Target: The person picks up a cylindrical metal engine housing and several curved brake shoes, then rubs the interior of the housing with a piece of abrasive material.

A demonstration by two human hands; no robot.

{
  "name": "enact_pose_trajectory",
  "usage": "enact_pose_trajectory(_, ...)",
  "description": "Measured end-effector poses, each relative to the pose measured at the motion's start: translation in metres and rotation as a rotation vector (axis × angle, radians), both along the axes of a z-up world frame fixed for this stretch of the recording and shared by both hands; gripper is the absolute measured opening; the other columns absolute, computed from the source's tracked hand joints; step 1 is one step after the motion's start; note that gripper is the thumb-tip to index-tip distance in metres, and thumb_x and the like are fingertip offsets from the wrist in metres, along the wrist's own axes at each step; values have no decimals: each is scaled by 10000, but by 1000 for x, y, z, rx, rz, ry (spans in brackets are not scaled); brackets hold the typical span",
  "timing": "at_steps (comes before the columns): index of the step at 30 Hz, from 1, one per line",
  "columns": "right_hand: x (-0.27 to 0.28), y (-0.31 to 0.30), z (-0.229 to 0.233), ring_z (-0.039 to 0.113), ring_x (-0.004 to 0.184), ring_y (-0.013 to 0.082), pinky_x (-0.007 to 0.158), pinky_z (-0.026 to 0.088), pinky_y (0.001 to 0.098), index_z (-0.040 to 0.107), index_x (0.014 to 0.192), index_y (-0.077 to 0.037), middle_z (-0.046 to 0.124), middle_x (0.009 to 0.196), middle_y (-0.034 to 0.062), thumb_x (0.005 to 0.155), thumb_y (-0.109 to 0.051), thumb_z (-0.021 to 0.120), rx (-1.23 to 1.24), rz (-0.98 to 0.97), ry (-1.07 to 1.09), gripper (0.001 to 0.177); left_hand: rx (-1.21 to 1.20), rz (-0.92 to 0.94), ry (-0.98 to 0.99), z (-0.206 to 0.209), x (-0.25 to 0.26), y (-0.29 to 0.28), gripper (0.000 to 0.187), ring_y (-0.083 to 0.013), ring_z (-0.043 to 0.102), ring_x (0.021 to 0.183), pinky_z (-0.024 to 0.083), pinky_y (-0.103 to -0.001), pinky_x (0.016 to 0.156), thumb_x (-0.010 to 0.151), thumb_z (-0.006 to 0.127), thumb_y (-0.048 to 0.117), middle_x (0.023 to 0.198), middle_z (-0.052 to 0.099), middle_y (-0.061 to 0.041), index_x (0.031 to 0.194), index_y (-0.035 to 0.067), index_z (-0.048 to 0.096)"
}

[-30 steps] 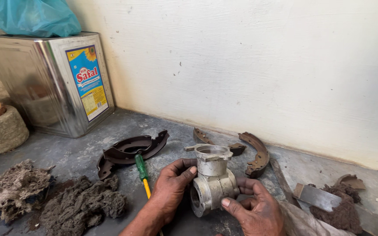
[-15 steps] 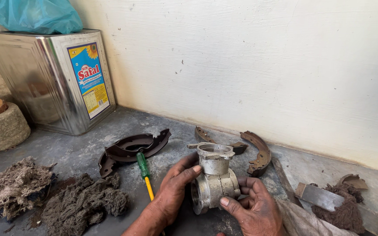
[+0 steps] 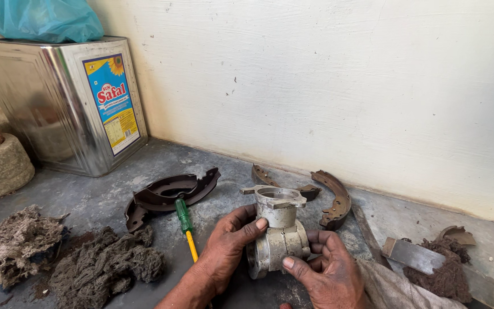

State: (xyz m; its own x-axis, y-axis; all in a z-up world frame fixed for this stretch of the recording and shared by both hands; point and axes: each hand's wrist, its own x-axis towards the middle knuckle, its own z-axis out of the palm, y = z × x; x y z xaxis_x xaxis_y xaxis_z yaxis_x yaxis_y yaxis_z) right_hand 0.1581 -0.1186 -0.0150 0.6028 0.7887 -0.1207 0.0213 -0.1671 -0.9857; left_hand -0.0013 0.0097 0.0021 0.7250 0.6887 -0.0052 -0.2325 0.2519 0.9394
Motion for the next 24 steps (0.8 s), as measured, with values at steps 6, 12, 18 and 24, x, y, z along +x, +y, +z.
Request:
enact_pose_trajectory(6,0,1,0,742,804,224,770,667,420,552,1287,-6,730,1005,226,780,-75,836,12,9,5,585,0,8,-29,1,0,-1,636,-251,718,1107,566,-378,978,830,739,279,1199,746,-185,1345,-58,579)
enact_pose_trajectory(12,1,1,-6,728,796,226,748,651,395,564,1286,-5,747,1023,210,771,-63,853,34,1,-33,593,-36,9,-62,-1,1,-2,652,-278,701,1089,561,-415,971,813,757,275,1184,726,-198,1336,-67,569)
enact_pose_trajectory(18,12,11,-31,774,770,236,697,645,398,547,1279,19,769,993,229,685,-89,893,154,21,-127,695,16,14,-31,-10,3,-6,808,-253,653,1243,513,-360,1039,804,741,342,1397,660,-178,1476,-10,463)
enact_pose_trajectory(24,25,12,-30,791,809,303,722,677,441,487,1311,44,695,1016,289,730,-154,885,-11,16,-75,731,-82,10,25,-11,8,2,821,-318,677,1225,549,-402,1015,816,759,323,1366,652,-267,1469,-54,432)
